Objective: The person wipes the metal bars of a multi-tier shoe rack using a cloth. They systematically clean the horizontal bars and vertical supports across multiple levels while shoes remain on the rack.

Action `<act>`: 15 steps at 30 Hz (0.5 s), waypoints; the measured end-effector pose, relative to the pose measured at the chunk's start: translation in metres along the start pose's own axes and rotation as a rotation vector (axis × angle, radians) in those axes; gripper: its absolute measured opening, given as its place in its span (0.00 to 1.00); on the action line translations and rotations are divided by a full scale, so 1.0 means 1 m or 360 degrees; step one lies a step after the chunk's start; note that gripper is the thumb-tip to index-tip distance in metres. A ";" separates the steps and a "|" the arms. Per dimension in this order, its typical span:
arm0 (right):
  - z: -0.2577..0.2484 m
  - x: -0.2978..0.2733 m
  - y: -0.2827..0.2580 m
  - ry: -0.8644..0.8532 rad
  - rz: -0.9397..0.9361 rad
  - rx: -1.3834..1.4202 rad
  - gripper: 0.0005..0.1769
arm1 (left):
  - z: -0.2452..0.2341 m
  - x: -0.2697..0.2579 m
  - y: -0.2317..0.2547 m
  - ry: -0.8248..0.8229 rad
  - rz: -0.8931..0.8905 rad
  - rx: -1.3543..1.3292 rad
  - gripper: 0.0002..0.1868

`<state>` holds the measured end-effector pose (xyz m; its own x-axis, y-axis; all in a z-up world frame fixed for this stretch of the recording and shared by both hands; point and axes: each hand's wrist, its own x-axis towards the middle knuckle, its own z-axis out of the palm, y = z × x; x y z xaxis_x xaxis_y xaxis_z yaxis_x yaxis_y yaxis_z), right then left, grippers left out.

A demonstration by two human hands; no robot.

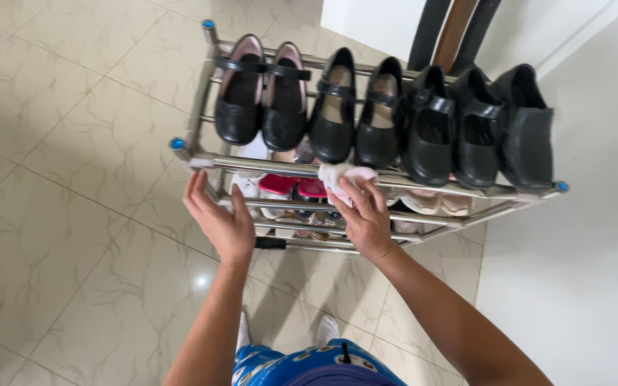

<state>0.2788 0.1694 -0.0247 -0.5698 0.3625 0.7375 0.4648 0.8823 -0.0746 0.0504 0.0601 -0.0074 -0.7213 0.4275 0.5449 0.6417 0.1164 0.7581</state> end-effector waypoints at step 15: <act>0.104 0.086 -0.111 0.0053 -0.0115 -0.0043 0.21 | -0.035 0.110 -0.097 -0.0756 -0.0324 -0.1141 0.16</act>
<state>0.1080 0.1337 -0.0227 -0.5800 0.2877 0.7621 0.4415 0.8973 -0.0028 -0.1007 0.0650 -0.0088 -0.5169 0.8057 0.2891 0.0794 -0.2911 0.9534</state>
